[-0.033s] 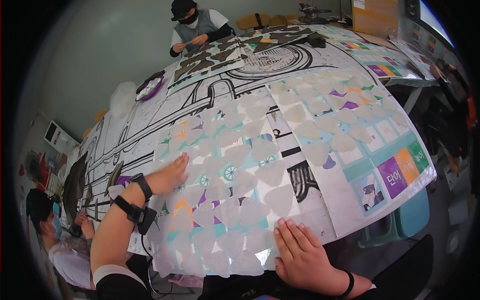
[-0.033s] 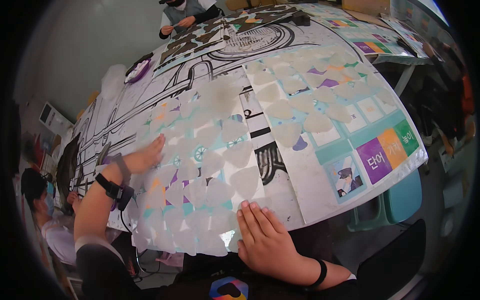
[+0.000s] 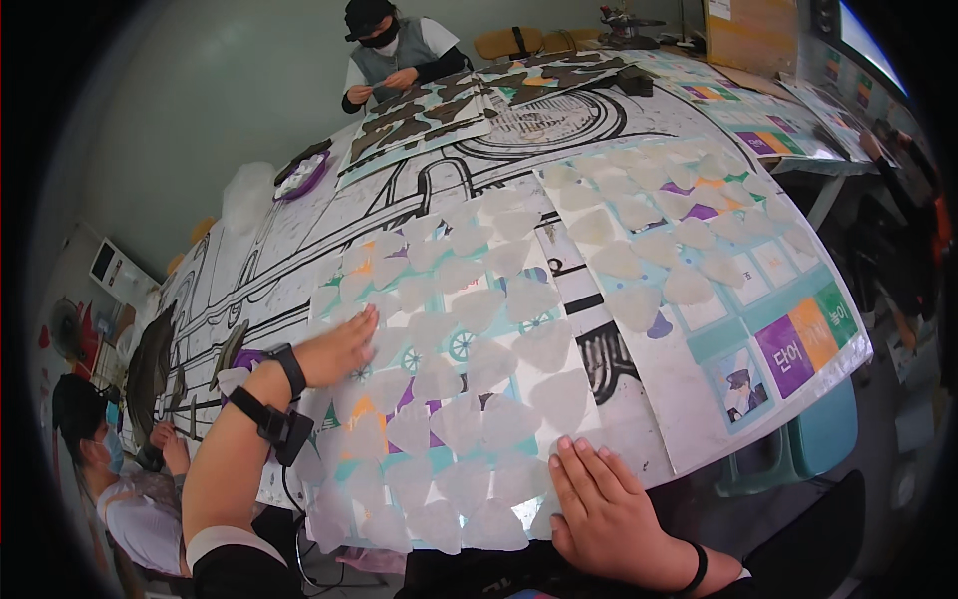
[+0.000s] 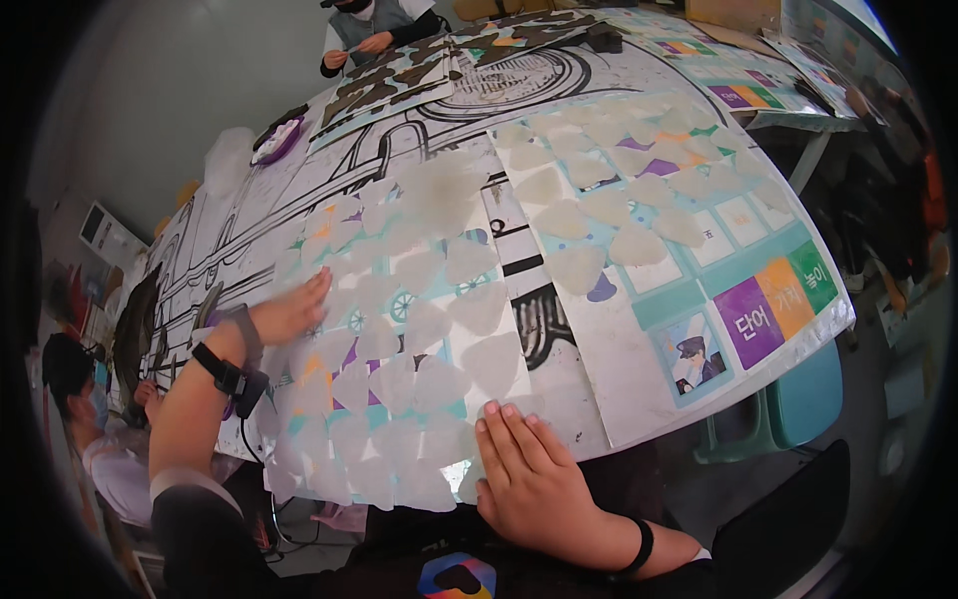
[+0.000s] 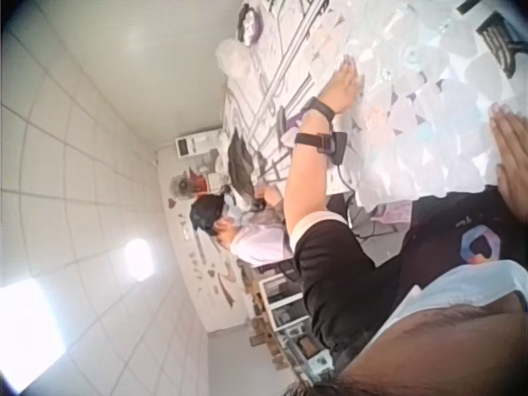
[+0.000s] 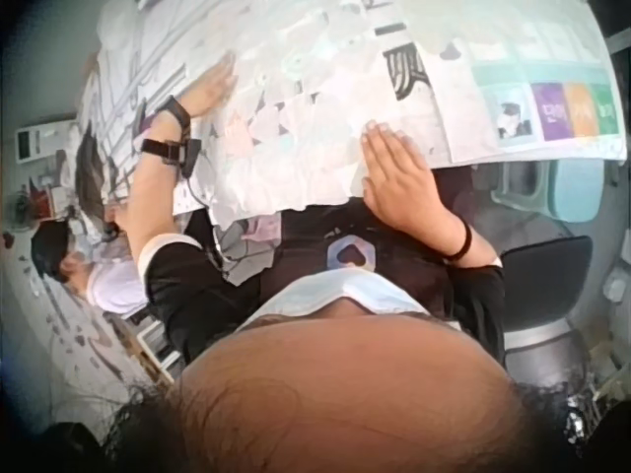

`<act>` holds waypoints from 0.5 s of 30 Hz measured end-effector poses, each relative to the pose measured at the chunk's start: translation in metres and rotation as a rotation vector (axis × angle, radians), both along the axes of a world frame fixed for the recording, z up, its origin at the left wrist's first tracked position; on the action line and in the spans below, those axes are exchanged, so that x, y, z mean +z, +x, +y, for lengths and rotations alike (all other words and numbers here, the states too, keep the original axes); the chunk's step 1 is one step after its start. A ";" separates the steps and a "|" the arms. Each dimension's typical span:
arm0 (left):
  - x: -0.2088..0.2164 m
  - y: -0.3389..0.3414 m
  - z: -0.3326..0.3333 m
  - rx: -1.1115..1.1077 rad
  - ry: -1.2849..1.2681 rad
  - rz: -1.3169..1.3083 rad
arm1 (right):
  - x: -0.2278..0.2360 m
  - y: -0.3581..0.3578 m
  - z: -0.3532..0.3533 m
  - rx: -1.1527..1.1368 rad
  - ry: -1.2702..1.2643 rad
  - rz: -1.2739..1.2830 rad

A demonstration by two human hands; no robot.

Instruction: Applying adhesive or sticking shoe components onto a template sheet.

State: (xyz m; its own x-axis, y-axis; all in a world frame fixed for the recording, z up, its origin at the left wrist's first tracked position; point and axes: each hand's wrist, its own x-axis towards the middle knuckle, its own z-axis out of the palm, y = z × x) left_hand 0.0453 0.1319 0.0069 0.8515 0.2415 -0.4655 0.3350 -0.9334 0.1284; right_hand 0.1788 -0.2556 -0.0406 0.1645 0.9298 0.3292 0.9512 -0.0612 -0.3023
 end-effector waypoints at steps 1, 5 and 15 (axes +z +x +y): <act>0.007 0.003 0.003 0.002 -0.001 0.000 | 0.000 0.000 0.000 -0.015 -0.009 -0.008; 0.004 0.017 0.011 -0.041 0.332 -0.542 | 0.001 -0.002 0.000 -0.019 -0.002 -0.003; 0.000 0.070 0.015 -0.012 0.334 0.110 | 0.000 -0.003 -0.001 -0.023 0.007 -0.024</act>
